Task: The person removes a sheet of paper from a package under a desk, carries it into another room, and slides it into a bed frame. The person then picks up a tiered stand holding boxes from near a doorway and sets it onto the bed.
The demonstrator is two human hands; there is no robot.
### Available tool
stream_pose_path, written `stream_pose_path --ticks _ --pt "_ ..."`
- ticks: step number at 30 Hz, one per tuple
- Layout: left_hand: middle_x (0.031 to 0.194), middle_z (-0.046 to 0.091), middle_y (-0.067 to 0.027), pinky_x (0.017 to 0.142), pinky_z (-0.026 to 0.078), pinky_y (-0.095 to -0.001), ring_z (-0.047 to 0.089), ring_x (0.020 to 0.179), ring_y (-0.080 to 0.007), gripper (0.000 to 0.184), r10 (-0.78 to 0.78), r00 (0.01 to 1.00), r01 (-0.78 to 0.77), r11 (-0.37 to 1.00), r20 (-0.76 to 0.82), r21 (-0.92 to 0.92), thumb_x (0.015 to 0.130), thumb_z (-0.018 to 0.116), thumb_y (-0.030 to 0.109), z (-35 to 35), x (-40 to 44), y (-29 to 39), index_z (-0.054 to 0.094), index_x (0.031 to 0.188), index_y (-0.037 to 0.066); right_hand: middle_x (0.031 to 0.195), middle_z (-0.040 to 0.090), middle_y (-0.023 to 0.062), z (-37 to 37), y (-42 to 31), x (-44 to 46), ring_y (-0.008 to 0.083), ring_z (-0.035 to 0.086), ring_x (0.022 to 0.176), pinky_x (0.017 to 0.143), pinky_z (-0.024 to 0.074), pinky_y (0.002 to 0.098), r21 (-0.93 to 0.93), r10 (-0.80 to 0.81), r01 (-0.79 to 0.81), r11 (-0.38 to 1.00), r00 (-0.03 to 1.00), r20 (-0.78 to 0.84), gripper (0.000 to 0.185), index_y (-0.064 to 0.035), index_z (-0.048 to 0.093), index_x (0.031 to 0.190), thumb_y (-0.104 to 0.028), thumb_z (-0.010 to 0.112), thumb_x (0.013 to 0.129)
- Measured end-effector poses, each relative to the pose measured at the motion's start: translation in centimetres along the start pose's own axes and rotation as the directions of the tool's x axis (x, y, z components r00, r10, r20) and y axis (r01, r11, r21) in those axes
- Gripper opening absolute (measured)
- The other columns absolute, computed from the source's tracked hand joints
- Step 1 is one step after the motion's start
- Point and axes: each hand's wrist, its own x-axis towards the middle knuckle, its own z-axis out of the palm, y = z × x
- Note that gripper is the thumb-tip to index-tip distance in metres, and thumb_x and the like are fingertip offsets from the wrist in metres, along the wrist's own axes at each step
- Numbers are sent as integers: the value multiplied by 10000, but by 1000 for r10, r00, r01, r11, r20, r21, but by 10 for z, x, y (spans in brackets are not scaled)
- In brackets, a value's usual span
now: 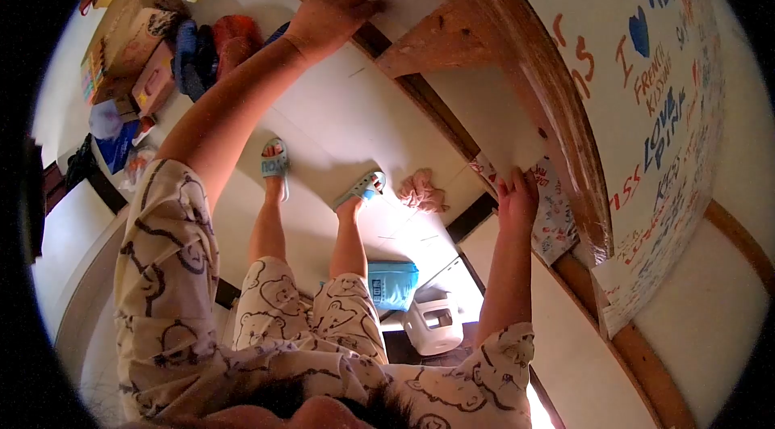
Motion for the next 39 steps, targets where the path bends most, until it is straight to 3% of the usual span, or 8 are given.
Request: stream_pose_path --ticks 3,6,10,12,19,21,28,39 --pt "842 511 -4 704 428 -280 490 857 -167 159 24 997 -26 999 79 25 653 497 80 -2 2 1 530 805 110 795 487 15 31 -8 6 112 442 656 632 394 243 -166 57 -55 985 998 5 163 -60 488 930 -89 522 773" --pt "768 487 -9 666 430 -275 492 805 -164 83 36 995 -38 999 92 19 649 496 76 3 1 1 510 728 101 919 492 95 28 -2 34 191 497 735 670 421 281 -570 86 -80 818 996 -15 301 -18 425 1007 -158 527 761" --pt "833 500 -20 676 436 -280 494 843 -180 142 2 963 -15 999 268 48 638 503 61 1 1 5 521 775 94 880 511 99 43 -1 36 196 515 688 635 424 294 -758 -49 41 651 999 12 301 -5 418 973 -161 535 744" --pt "885 504 -24 696 441 -285 494 872 -194 196 -31 931 13 999 363 52 626 509 52 0 1 6 524 818 87 855 529 99 46 0 37 186 521 721 637 424 302 -950 -247 193 244 960 131 324 4 397 999 -127 530 734" --pt "929 508 -31 751 416 -302 480 913 -203 239 -76 977 84 996 199 -34 643 503 57 11 -8 8 537 875 105 841 540 112 29 14 50 180 527 667 622 427 283 -810 -171 182 558 980 103 349 11 361 1037 -74 510 733" --pt "904 509 -27 745 410 -293 479 899 -188 220 -69 984 76 997 165 -33 650 495 54 13 -11 9 540 857 113 819 538 108 48 1 32 158 518 625 575 427 260 -739 -42 26 673 999 -2 321 8 368 1020 -57 502 735" --pt "1005 509 -38 808 397 -329 459 983 -222 269 -92 985 110 986 149 -122 662 515 66 9 -11 10 533 928 105 787 525 102 21 -2 42 128 506 589 506 433 266 -826 14 146 545 983 183 292 4 375 1007 -33 488 741" --pt "978 495 -32 811 380 -320 454 959 -202 252 -92 985 97 995 148 -23 661 501 72 17 -13 19 552 901 130 838 511 151 21 8 43 206 554 670 505 485 288 -874 21 -49 483 999 -44 416 4 291 1080 -19 504 724"
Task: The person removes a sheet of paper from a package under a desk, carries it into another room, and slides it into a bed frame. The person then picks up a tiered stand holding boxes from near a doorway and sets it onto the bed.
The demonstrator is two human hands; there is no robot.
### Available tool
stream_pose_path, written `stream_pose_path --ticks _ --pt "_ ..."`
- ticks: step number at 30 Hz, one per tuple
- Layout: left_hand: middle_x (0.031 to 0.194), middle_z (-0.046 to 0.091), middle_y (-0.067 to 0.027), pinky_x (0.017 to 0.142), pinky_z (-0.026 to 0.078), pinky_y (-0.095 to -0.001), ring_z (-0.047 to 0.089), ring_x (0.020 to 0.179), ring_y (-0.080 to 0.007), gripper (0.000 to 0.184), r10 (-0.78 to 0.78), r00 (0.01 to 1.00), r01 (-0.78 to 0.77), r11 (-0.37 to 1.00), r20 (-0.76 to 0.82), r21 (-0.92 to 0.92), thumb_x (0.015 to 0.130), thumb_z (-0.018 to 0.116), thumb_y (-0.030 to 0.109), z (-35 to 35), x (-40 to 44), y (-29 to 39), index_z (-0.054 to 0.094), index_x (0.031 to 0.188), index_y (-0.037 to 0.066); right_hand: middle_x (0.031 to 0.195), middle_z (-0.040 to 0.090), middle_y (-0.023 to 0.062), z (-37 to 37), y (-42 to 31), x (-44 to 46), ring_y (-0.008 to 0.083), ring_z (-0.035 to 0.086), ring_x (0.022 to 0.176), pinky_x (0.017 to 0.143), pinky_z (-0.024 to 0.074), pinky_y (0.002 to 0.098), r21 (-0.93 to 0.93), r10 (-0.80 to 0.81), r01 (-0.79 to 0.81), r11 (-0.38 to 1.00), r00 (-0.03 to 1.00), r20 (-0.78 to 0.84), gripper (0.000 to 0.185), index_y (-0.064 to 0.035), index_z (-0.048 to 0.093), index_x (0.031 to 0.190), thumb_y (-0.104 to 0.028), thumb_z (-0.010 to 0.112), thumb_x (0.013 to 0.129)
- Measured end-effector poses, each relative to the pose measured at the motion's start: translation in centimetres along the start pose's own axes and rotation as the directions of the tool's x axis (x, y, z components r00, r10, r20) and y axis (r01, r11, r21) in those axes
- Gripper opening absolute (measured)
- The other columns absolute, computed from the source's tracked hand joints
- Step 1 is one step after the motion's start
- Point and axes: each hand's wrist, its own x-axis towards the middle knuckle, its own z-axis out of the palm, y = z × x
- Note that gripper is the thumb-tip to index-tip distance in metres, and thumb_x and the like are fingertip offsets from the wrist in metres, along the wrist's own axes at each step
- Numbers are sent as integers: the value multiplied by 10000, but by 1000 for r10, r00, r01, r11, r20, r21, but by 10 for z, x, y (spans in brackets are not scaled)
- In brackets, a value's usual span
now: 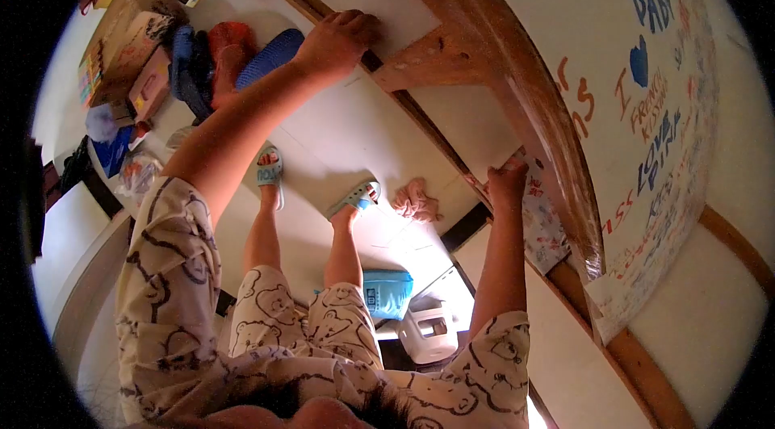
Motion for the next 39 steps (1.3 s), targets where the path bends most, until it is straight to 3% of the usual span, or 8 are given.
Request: stream_pose_path --ticks 4,7,12,17,20,26,31,39 --pt "991 490 -54 814 378 -328 449 966 -218 243 -55 993 66 993 101 -101 660 488 69 -5 4 6 556 890 111 912 498 180 12 13 5 236 544 776 545 488 293 -21 -45 42 999 985 -166 480 8 259 1123 -23 510 715" --pt "1008 493 -73 818 379 -332 456 967 -234 260 -99 980 119 987 174 -110 654 472 58 -10 6 6 558 898 92 1036 440 211 18 27 3 279 518 866 652 478 330 288 -109 143 947 985 -132 505 6 242 1153 -24 495 717" --pt "892 495 -39 799 370 -312 450 933 -196 180 -65 995 74 991 81 -111 664 514 89 -4 -7 6 558 836 120 1168 358 211 13 36 9 317 467 978 826 389 364 6 -275 276 961 957 -89 523 -3 220 1203 -30 476 747" --pt "947 495 -48 929 264 -362 425 987 -207 245 -62 992 63 998 107 -3 682 504 90 -13 -10 9 541 921 135 1162 373 217 18 27 0 312 454 1004 832 379 360 -9 -230 231 973 964 -137 520 -15 198 1233 -25 449 777" --pt "1013 481 -80 940 255 -379 412 1012 -241 219 -94 988 87 994 -125 -65 717 471 116 -8 -12 6 536 925 100 1162 371 213 16 33 6 310 467 983 819 392 358 -89 -301 293 952 949 -95 525 -17 185 1238 -30 446 783" --pt "1065 466 -79 919 277 -370 383 1049 -243 189 -153 987 156 986 55 -64 747 488 208 -12 -9 -9 542 902 115 1035 473 167 22 -2 -25 240 540 844 648 486 299 301 -105 124 946 991 -80 503 -74 216 1229 36 397 773" --pt "1061 472 -78 906 289 -357 389 1040 -249 231 101 984 -84 990 150 -112 737 502 254 -25 -6 -14 545 891 87 1072 453 171 19 6 -17 243 532 866 683 482 297 124 -212 224 967 972 -99 500 -74 213 1233 13 407 780" --pt "1219 331 -80 918 263 -334 349 1068 -221 400 -138 987 132 988 81 80 782 454 324 -21 -24 -12 481 1060 38 1111 435 193 18 26 0 281 485 956 801 393 338 -42 -268 265 963 950 -162 514 -47 223 1238 -34 459 782"
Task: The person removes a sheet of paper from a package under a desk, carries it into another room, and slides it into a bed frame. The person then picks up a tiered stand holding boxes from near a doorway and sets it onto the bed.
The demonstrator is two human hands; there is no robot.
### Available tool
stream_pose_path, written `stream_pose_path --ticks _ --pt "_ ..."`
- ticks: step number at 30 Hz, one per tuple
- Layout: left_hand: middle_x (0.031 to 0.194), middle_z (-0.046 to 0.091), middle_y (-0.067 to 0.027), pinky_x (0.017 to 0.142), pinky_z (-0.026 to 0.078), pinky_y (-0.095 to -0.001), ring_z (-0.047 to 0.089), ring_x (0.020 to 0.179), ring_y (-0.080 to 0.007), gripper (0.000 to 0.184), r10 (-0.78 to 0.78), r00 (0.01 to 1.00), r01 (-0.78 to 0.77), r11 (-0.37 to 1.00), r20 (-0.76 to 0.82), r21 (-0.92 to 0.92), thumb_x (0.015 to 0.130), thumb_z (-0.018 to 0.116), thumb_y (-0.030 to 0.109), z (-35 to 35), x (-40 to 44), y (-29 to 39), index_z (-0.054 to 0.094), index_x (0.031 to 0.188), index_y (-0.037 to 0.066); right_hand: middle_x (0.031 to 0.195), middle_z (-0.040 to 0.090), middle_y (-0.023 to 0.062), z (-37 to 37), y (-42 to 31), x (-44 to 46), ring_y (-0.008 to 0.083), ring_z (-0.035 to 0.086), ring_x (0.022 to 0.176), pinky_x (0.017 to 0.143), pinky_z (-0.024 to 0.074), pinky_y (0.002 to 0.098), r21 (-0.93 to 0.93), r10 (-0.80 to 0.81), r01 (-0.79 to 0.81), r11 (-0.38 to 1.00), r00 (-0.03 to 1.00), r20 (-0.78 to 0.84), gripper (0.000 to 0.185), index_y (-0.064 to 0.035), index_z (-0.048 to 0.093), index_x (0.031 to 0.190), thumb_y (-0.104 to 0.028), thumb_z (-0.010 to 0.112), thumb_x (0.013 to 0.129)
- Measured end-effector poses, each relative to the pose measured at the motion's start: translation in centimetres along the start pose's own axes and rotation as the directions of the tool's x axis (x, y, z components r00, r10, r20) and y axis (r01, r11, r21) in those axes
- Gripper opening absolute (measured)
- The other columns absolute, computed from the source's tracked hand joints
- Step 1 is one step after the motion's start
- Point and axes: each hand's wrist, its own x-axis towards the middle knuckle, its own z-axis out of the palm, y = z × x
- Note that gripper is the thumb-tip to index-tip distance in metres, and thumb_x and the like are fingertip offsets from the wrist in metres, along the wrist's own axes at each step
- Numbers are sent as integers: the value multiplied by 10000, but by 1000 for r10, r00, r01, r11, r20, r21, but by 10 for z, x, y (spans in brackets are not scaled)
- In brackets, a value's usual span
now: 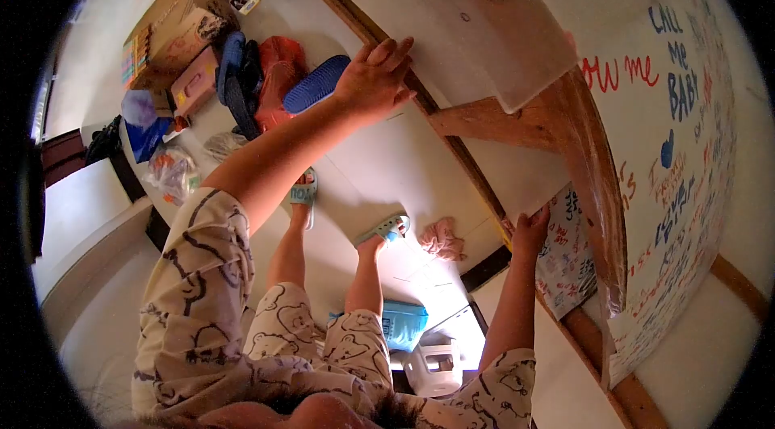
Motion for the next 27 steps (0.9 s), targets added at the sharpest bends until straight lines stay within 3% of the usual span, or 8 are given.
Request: stream_pose_path --ticks 5,7,11,14,16,20,27 --pt "1228 317 -86 924 264 -314 360 1049 -210 423 -15 1000 16 998 19 -54 787 451 319 4 3 3 462 1079 13 1108 436 203 0 5 2 284 480 971 799 399 337 12 9 -9 1000 1000 -5 510 -35 232 1232 -37 466 779" --pt "1223 320 -81 942 252 -316 356 1063 -210 431 94 992 -98 994 -79 -39 787 452 309 8 5 1 452 1085 -1 1102 440 203 0 11 6 294 481 967 794 405 338 10 32 -32 999 999 7 509 -29 236 1228 -46 472 778" --pt "1224 318 -82 960 235 -329 342 1087 -216 435 109 984 -116 992 -140 -42 785 452 303 10 3 0 445 1090 -7 1084 450 205 0 9 4 301 490 945 779 413 341 43 -21 21 999 1000 -3 506 -26 241 1225 -51 473 776" --pt "1220 324 -89 969 224 -325 317 1119 -215 438 113 985 -117 993 -132 -24 790 447 305 8 1 0 437 1097 -7 1070 456 206 0 3 0 303 495 930 781 408 343 144 53 -56 988 998 21 505 -28 245 1222 -58 475 774" --pt "1211 335 -96 972 217 -328 311 1128 -213 448 -9 991 -2 997 -135 -78 794 444 306 7 -2 -1 423 1107 -14 1076 450 207 1 5 0 304 491 934 786 403 341 27 30 -29 999 999 -16 499 -31 250 1220 -52 469 772" --pt "1206 341 -101 981 204 -330 290 1145 -210 443 -64 995 58 995 -72 -80 802 433 306 7 -8 -7 419 1115 -9 1098 433 207 -1 13 4 307 477 957 796 396 337 2 25 -25 1000 1000 -7 499 -31 248 1222 -58 468 775" --pt "1163 384 -115 891 291 -359 369 1055 -241 375 -128 990 117 982 -60 -149 731 495 213 -6 -9 -9 466 1051 21 1057 466 184 4 22 7 282 495 908 770 399 324 193 -7 11 981 1000 -21 517 -45 226 1240 -51 464 781"
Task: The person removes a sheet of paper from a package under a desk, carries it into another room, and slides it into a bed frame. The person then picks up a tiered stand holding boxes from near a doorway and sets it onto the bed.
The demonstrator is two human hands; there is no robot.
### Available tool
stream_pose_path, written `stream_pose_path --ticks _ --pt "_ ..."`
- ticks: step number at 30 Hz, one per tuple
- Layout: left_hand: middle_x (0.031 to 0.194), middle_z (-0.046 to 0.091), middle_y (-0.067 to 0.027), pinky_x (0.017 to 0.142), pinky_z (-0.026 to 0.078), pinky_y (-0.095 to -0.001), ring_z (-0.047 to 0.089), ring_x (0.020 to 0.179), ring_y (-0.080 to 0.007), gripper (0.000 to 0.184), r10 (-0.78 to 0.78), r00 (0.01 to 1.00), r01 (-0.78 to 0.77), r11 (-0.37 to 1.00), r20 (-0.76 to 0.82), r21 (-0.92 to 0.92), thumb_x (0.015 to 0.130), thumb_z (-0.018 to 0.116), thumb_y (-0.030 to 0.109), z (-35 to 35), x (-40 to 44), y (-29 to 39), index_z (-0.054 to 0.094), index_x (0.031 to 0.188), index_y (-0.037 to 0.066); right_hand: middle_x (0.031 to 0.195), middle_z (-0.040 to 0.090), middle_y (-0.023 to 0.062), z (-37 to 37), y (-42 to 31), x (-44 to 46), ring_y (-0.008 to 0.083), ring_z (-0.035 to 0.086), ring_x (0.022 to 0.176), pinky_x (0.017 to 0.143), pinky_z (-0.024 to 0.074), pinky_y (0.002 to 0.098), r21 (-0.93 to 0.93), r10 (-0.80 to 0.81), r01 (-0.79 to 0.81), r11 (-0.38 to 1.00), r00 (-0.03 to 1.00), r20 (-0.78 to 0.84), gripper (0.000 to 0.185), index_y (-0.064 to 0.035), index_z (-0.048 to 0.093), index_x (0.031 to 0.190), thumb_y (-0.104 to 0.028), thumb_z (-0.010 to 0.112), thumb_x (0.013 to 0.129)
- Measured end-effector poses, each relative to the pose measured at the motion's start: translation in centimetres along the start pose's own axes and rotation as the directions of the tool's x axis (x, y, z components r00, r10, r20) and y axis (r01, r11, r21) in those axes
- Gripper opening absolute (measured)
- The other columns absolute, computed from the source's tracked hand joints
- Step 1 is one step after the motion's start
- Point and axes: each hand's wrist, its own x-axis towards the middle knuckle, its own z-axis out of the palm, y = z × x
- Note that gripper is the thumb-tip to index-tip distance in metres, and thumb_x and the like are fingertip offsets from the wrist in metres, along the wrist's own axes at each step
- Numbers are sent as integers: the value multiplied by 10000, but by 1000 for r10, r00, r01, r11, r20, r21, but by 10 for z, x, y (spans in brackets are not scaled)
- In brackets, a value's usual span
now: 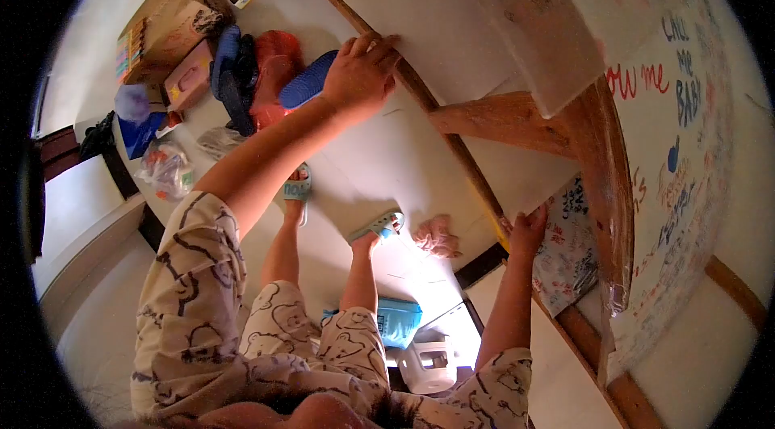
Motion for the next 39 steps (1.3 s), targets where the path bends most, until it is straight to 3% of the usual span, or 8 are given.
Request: stream_pose_path --ticks 7,11,17,23,25,29,34,39 --pt "1095 430 -100 883 287 -388 384 1034 -261 291 -8 989 1 999 -148 -45 709 517 191 6 5 6 513 991 120 972 513 155 4 -27 -13 236 522 839 684 441 306 58 97 -98 994 995 24 541 -83 193 1253 -9 446 781" --pt "1071 439 -88 889 281 -398 384 1035 -268 256 -4 999 3 1000 -40 -17 715 521 201 9 4 4 526 964 141 999 502 156 4 -13 -6 237 531 814 634 472 298 -15 -6 6 1000 1000 12 527 -92 199 1246 12 421 779" --pt "1049 452 -85 918 259 -408 368 1064 -259 237 -5 1000 5 999 1 49 740 503 203 15 12 0 522 969 143 1044 473 159 6 -35 -14 241 529 832 608 505 326 234 103 -122 964 990 92 541 -126 196 1243 53 368 763" --pt "1077 443 -85 927 241 -400 350 1080 -252 256 193 981 -194 978 -26 -78 759 467 230 18 18 21 525 1003 181 1089 433 154 8 -45 -21 246 522 855 640 506 311 279 204 -213 936 977 63 539 -133 191 1246 51 347 764" --pt "1096 426 -86 927 245 -405 346 1083 -248 261 171 980 -169 985 105 -23 767 456 249 18 15 22 523 1016 205 1108 408 147 7 -39 -18 247 518 857 628 510 308 265 139 -157 951 987 86 535 -127 191 1245 45 352 764" --pt "1084 427 -76 915 269 -409 361 1063 -240 243 230 973 -230 971 -7 -62 742 506 210 18 15 16 538 983 206 909 532 130 8 -27 -10 197 572 647 544 509 253 209 39 -51 977 997 59 523 -105 218 1230 52 367 754" --pt "1079 428 -83 929 257 -420 344 1086 -244 240 360 928 -337 919 90 -207 720 538 176 17 9 15 542 959 194 921 523 130 13 -36 -18 188 568 648 540 503 253 263 114 -118 958 993 29 515 -104 224 1224 50 361 753" --pt "1098 414 -73 931 245 -446 343 1088 -240 273 406 914 -404 900 -19 -163 708 542 186 21 13 18 542 978 225 938 511 133 17 -34 -15 185 561 681 538 495 258 229 105 -96 969 994 -27 498 -104 238 1217 40 364 757"
